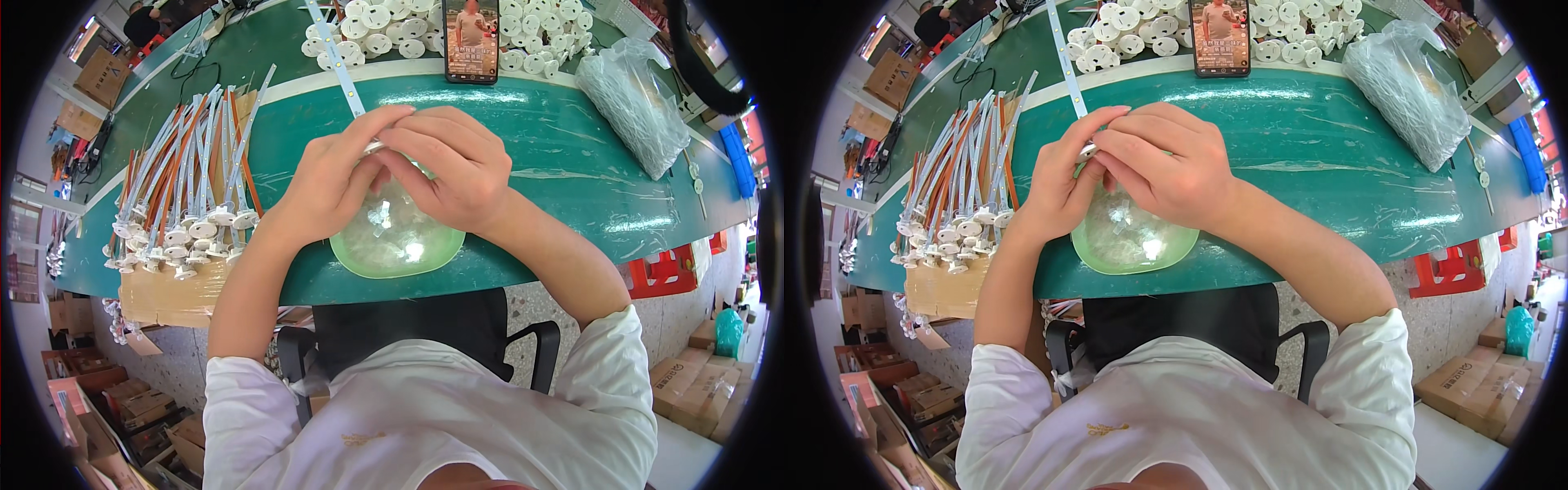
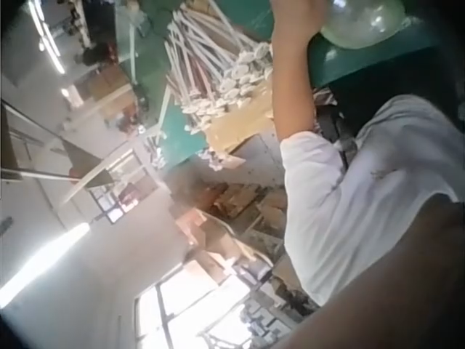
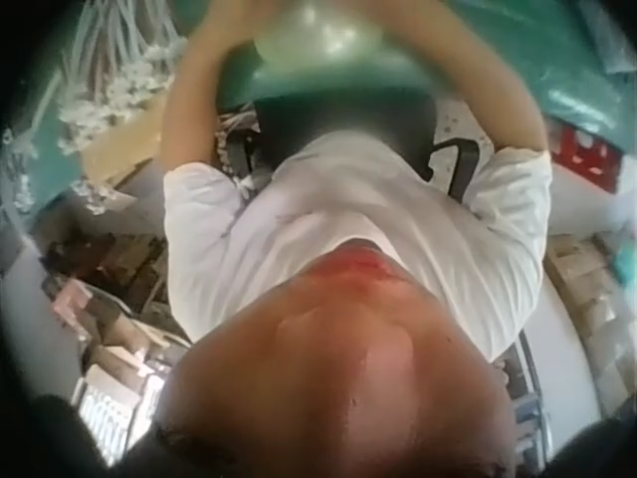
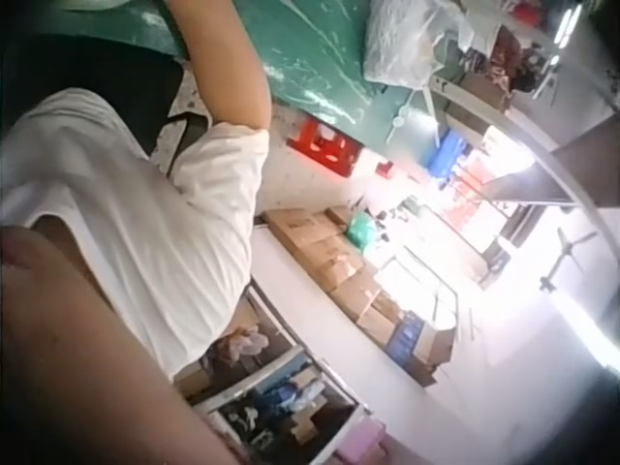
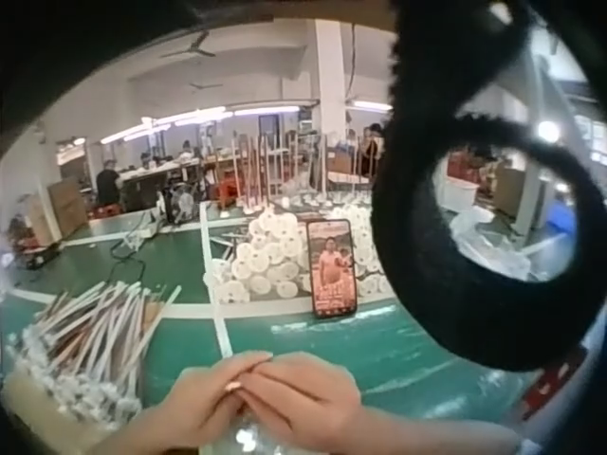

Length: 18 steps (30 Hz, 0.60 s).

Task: Assembling small white plastic components on a workbench in a manufacturing environment.

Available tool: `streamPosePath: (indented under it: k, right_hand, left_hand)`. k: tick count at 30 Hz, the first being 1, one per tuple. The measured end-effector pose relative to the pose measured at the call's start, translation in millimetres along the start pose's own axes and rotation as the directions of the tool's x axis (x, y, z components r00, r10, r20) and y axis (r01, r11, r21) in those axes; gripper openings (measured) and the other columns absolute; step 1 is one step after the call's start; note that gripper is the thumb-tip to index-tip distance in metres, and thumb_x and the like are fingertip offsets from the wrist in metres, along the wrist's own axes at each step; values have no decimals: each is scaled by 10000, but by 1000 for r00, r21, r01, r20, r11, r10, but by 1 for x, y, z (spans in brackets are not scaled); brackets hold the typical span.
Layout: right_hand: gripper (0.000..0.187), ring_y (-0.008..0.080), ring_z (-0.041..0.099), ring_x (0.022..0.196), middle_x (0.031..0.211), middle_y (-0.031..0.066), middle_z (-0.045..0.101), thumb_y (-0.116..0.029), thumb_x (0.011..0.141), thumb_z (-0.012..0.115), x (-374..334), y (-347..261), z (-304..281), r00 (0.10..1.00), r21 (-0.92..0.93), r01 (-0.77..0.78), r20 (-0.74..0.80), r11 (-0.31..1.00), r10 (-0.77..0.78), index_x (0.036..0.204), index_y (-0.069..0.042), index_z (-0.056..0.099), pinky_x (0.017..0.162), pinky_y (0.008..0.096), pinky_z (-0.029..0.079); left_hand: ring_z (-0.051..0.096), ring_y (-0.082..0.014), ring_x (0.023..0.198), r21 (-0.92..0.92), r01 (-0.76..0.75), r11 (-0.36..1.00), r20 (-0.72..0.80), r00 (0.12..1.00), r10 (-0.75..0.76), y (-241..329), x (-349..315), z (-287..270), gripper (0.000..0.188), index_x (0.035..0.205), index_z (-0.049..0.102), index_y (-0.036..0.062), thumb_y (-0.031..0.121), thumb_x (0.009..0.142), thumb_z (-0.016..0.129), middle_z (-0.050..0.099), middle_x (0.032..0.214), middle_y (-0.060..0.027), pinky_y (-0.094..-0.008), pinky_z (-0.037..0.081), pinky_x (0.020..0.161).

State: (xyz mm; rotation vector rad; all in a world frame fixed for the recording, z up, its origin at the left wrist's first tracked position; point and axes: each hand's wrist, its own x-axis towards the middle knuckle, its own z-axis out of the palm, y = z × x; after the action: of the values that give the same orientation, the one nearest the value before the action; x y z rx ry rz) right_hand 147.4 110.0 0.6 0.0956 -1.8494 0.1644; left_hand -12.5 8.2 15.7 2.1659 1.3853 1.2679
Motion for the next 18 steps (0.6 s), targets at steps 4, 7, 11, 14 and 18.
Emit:
streamPosePath:
  k: [4, 7, 11, 14, 18]
  right_hand:
    - [320, 283, 687, 779, 926, 126, 706, 34, 650, 811, 0, -1, 0, 1000, -6, 6, 0, 1000, -6, 955, 2, 722, 653, 346, 563]
    - [327, 288, 690, 804, 950, 130, 712, 39, 655, 802, 1, -1, 1, 1000, -10, 18, -1, 1000, -18, 970, 6, 721, 681, 350, 573]
    - [344, 294, 696, 840, 976, 136, 720, 28, 669, 800, 0, -1, 1, 999, -14, 23, 24, 1000, -23, 1003, 10, 717, 716, 352, 585]
    - [327, 276, 692, 835, 962, 124, 719, 10, 678, 805, 4, -3, 2, 999, -22, -34, -6, 999, 33, 991, 0, 712, 685, 349, 576]
    - [305, 266, 668, 755, 916, 100, 711, -31, 686, 817, -2, -3, -6, 983, -66, -158, 78, 985, 164, 971, -26, 707, 650, 340, 558]
  left_hand:
    - [661, -291, 689, -62, 71, 996, 30, 997, -69, 3, 0, -2, 576, 1414, 477, 58, -89, 859, 524, 661, 890, -162, -373, 523, 649]
    - [680, -317, 734, -92, 74, 993, 33, 997, -71, 4, -1, -3, 585, 1434, 450, 60, -78, 871, 530, 667, 967, -173, -372, 531, 668]
    - [693, -359, 801, -37, -19, 999, -50, 999, 18, 4, 1, 0, 540, 1414, 447, 47, -62, 893, 535, 657, 1074, -189, -368, 539, 700]
    - [688, -288, 746, -84, 21, 996, -114, 993, -31, -6, -5, 2, 443, 1360, 469, 33, -18, 928, 554, 664, 954, -157, -338, 524, 671]
    - [659, -196, 678, -39, 173, 984, -93, 980, -176, -4, -4, -8, 344, 1299, 509, 43, 41, 962, 578, 644, 825, -106, -303, 501, 634]
